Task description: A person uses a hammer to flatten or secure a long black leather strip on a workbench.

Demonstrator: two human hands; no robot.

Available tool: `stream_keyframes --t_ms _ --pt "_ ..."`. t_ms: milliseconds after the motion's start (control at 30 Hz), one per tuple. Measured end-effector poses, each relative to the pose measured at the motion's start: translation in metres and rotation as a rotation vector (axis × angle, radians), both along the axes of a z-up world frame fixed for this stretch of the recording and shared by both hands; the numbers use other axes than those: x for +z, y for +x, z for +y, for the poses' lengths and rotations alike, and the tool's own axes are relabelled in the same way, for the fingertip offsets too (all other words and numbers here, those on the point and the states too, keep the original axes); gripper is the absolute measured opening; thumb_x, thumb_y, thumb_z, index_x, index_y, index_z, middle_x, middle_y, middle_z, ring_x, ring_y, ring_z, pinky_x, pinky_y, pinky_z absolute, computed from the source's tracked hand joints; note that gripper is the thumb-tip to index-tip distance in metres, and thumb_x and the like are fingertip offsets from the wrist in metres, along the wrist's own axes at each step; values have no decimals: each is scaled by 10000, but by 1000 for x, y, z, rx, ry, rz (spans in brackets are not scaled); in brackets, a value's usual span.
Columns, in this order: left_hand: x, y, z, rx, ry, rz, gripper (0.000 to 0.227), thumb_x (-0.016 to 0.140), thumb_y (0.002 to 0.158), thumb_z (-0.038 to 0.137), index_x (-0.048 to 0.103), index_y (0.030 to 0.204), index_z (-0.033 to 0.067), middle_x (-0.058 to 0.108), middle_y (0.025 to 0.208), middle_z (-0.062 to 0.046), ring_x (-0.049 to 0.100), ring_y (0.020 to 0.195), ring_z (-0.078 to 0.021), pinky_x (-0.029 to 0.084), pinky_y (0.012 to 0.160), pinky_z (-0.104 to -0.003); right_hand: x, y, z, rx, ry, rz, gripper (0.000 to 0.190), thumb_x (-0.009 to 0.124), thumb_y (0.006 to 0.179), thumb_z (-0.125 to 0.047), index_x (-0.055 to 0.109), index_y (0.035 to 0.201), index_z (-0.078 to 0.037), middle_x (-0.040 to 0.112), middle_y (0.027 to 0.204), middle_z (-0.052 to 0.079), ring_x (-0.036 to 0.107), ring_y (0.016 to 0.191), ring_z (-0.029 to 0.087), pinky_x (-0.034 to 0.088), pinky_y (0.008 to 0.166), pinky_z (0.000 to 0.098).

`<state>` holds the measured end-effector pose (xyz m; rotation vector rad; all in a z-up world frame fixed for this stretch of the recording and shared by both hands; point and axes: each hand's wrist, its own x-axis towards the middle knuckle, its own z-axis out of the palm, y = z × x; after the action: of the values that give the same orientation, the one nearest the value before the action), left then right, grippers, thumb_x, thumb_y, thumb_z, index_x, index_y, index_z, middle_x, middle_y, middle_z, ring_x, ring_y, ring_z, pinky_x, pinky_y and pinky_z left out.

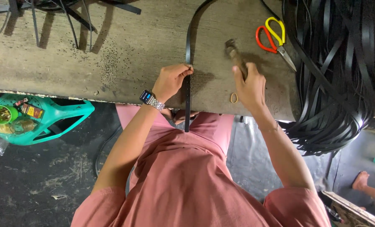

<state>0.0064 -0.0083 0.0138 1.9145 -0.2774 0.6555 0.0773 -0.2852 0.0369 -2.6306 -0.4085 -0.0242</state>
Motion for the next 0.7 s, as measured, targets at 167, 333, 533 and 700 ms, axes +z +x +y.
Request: stream_keyframes --t_ms 167,333,533,700 --pt "-8 -2 3 -11 51 20 164 727 961 -4 663 811 16 680 662 -124 711 622 -311 575 588 -325 31 -56 22 54 97 -92 473 487 1060 -590 546 971 -129 573 595 104 656 589 375 504 562 413" --pt "-39 -3 7 -21 65 57 192 723 986 54 653 808 41 652 645 -92 696 606 -266 557 580 -295 66 -65 59 241 68 62 439 483 1095 -496 467 909 -100 560 542 131 661 532 424 483 473 420" --pt "-25 1 7 -29 63 90 127 716 986 41 694 861 49 700 682 -83 704 611 -244 567 599 -291 84 -57 58 241 -26 16 458 499 1078 -574 520 942 -137 564 561 130 667 544 373 490 487 418" --pt "-30 0 4 -22 96 45 109 717 991 66 705 883 60 748 784 -101 752 736 -300 598 642 -333 69 -58 49 262 -13 32 410 565 1080 -461 520 903 -94 560 557 140 663 533 372 459 458 414"
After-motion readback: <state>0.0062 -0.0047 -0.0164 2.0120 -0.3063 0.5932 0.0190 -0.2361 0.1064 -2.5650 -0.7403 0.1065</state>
